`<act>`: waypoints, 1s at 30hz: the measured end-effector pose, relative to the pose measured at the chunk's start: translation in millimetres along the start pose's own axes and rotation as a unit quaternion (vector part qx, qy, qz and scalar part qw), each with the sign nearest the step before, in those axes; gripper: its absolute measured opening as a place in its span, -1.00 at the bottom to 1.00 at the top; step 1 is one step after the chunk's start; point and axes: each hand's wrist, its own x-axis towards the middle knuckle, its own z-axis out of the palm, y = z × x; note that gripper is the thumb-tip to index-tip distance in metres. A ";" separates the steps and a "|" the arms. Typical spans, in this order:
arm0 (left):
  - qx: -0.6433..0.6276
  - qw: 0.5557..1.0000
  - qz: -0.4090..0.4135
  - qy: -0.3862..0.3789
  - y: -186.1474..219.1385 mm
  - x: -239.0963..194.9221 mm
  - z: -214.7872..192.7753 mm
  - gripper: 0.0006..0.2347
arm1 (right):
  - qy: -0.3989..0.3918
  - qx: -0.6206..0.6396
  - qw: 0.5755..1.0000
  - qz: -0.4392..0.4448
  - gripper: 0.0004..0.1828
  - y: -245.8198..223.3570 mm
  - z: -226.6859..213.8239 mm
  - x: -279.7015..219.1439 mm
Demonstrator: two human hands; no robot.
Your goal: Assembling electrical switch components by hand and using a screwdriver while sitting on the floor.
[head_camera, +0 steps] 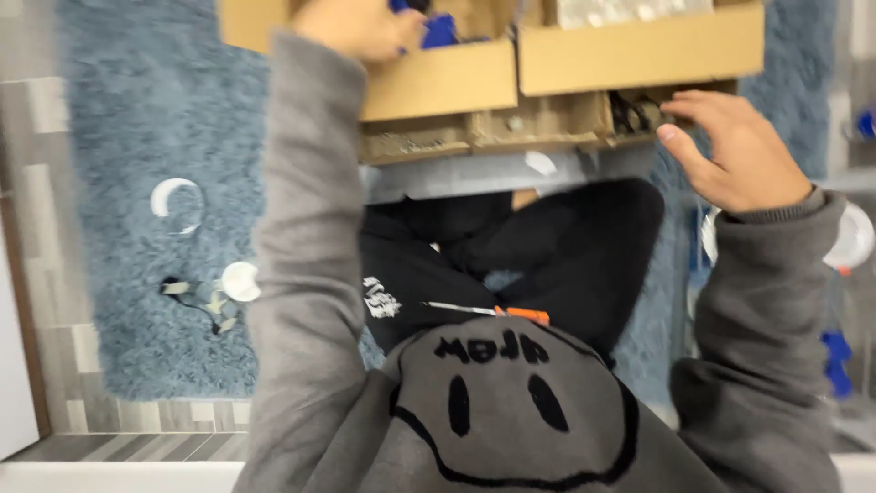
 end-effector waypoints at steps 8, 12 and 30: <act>-0.195 0.884 0.385 0.179 49.4 -123.2 -7.5 -0.66 | -0.298 -0.054 0.913 0.275 -0.46 -29.4 1.6 84.9; -0.278 0.854 0.426 0.110 72.7 -158.5 32.2 -0.63 | -0.319 -0.052 0.893 0.312 -0.47 -24.4 13.3 97.8; -0.229 0.926 0.259 0.151 57.8 -148.6 229.7 -0.55 | -0.180 -0.012 0.962 0.206 -0.71 50.0 62.7 84.5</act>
